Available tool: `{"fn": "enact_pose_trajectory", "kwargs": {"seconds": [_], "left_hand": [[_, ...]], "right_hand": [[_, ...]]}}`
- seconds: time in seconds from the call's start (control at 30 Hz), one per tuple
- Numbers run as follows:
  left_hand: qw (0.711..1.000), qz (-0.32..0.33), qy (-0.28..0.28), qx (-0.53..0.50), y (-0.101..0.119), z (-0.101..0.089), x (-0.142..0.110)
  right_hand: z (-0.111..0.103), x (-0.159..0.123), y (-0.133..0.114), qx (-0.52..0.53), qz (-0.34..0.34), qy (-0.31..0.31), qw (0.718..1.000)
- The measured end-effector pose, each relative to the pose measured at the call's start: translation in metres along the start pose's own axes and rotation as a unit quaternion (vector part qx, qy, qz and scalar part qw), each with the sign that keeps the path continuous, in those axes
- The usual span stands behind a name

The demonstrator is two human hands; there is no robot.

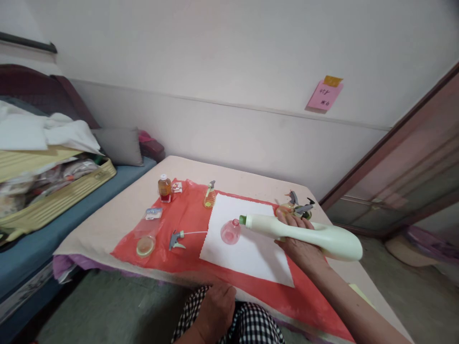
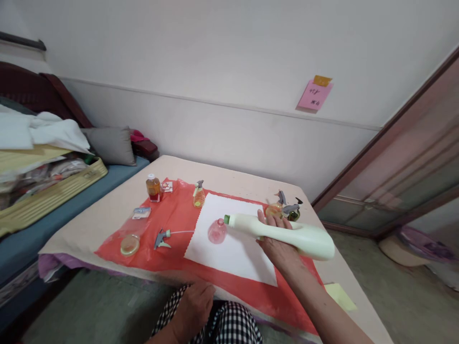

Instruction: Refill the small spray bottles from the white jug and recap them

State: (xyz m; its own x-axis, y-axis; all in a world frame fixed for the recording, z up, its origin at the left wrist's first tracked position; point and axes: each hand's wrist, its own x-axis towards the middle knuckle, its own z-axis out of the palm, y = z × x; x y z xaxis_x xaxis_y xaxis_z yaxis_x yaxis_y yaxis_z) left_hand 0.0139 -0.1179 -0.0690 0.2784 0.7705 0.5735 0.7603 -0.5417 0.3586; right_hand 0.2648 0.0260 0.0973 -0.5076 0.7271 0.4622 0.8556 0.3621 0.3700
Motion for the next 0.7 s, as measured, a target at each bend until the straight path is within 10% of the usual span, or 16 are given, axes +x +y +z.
{"fn": "enact_pose_trajectory", "kwargs": {"seconds": [0.7], "left_hand": [[1.0,-0.015,-0.013,-0.002,-0.0009,0.0026,-0.003]], "right_hand": [[0.0009,-0.0013,-0.0007,-0.002,0.004,-0.008,1.0]]}}
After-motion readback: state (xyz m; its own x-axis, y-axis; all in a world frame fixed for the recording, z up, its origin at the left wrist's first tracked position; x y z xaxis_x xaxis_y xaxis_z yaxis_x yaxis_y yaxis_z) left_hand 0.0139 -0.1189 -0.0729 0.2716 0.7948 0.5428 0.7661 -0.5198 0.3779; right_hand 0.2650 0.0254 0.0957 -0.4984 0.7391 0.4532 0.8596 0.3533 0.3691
